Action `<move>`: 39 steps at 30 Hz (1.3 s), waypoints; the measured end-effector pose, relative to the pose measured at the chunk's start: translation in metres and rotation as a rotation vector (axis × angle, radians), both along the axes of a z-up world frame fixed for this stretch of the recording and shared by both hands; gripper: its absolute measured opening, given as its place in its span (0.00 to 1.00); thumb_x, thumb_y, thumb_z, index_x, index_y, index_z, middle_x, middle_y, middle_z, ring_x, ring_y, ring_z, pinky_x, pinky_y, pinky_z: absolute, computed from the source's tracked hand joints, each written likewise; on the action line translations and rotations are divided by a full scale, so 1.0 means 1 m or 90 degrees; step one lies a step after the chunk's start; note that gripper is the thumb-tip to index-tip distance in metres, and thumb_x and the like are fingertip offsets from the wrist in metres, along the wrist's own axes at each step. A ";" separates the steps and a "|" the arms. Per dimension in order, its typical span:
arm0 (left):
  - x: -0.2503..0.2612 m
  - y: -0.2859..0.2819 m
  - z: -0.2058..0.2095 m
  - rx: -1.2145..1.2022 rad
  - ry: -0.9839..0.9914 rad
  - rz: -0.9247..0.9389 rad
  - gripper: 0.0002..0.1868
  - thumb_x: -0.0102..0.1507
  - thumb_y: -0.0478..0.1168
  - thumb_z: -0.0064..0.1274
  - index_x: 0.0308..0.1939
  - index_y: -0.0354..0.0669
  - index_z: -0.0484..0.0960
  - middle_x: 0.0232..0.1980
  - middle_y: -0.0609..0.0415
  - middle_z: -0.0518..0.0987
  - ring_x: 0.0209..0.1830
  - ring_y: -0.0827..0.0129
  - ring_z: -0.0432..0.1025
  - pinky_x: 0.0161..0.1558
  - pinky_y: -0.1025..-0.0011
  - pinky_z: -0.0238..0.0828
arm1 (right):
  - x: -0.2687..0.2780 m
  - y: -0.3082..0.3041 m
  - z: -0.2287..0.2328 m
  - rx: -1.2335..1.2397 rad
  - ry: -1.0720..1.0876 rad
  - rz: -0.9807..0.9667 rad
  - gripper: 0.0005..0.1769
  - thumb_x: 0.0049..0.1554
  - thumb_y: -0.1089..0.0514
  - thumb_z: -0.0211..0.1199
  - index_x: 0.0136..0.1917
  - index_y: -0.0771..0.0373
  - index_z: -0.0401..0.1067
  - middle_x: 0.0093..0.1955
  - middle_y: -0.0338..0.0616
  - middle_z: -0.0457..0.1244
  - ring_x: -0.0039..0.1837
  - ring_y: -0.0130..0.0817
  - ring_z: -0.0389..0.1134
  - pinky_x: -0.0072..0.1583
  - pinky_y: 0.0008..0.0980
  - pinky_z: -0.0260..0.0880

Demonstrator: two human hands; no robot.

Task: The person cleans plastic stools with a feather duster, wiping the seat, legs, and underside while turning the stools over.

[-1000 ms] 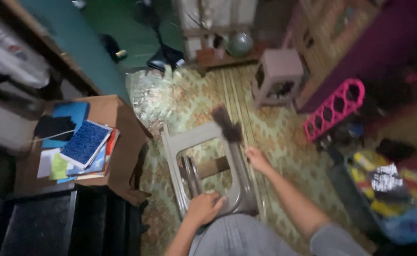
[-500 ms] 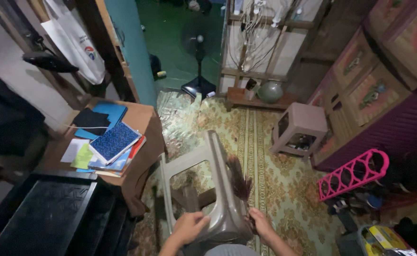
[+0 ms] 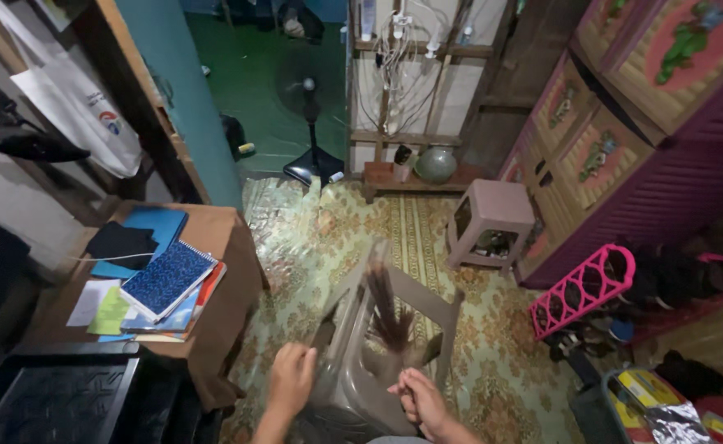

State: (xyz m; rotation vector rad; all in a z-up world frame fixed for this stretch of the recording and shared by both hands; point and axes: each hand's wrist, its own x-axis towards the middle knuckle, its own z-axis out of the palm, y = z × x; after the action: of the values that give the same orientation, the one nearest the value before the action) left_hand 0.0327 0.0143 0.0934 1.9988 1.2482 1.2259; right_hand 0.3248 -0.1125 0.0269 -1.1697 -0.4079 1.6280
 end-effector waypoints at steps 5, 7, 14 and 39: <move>0.080 -0.022 0.032 0.106 0.124 -0.300 0.12 0.59 0.43 0.60 0.28 0.39 0.80 0.31 0.44 0.78 0.35 0.46 0.74 0.38 0.53 0.69 | -0.008 -0.003 -0.015 0.074 -0.107 -0.031 0.11 0.64 0.53 0.48 0.43 0.58 0.67 0.29 0.36 0.55 0.26 0.26 0.48 0.29 0.28 0.43; 0.105 -0.030 0.018 0.119 0.317 -0.403 0.13 0.62 0.45 0.54 0.30 0.40 0.82 0.33 0.44 0.81 0.36 0.48 0.76 0.41 0.53 0.70 | -0.008 -0.008 -0.017 0.060 -0.104 -0.049 0.11 0.63 0.53 0.48 0.42 0.58 0.67 0.28 0.35 0.55 0.25 0.26 0.48 0.29 0.29 0.42; 0.136 -0.043 -0.012 -0.011 0.683 -0.553 0.27 0.70 0.55 0.39 0.33 0.43 0.87 0.37 0.42 0.84 0.38 0.48 0.80 0.44 0.49 0.71 | 0.033 -0.002 -0.024 0.279 -0.389 0.100 0.12 0.68 0.53 0.55 0.47 0.61 0.73 0.37 0.37 0.64 0.39 0.27 0.64 0.42 0.32 0.63; 0.076 -0.059 -0.008 -0.082 0.676 -0.384 0.29 0.70 0.59 0.40 0.31 0.44 0.87 0.32 0.45 0.84 0.34 0.51 0.80 0.42 0.52 0.72 | 0.061 0.046 -0.020 -0.054 -0.998 0.041 0.18 0.62 0.41 0.52 0.59 0.44 0.75 0.48 0.54 0.71 0.51 0.58 0.72 0.51 0.53 0.72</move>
State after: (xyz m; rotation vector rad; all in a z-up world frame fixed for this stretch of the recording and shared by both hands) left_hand 0.1086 -0.0450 0.0853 2.7003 0.9042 -0.2705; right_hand 0.3854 -0.0664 0.0065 -2.3338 -1.3241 0.4369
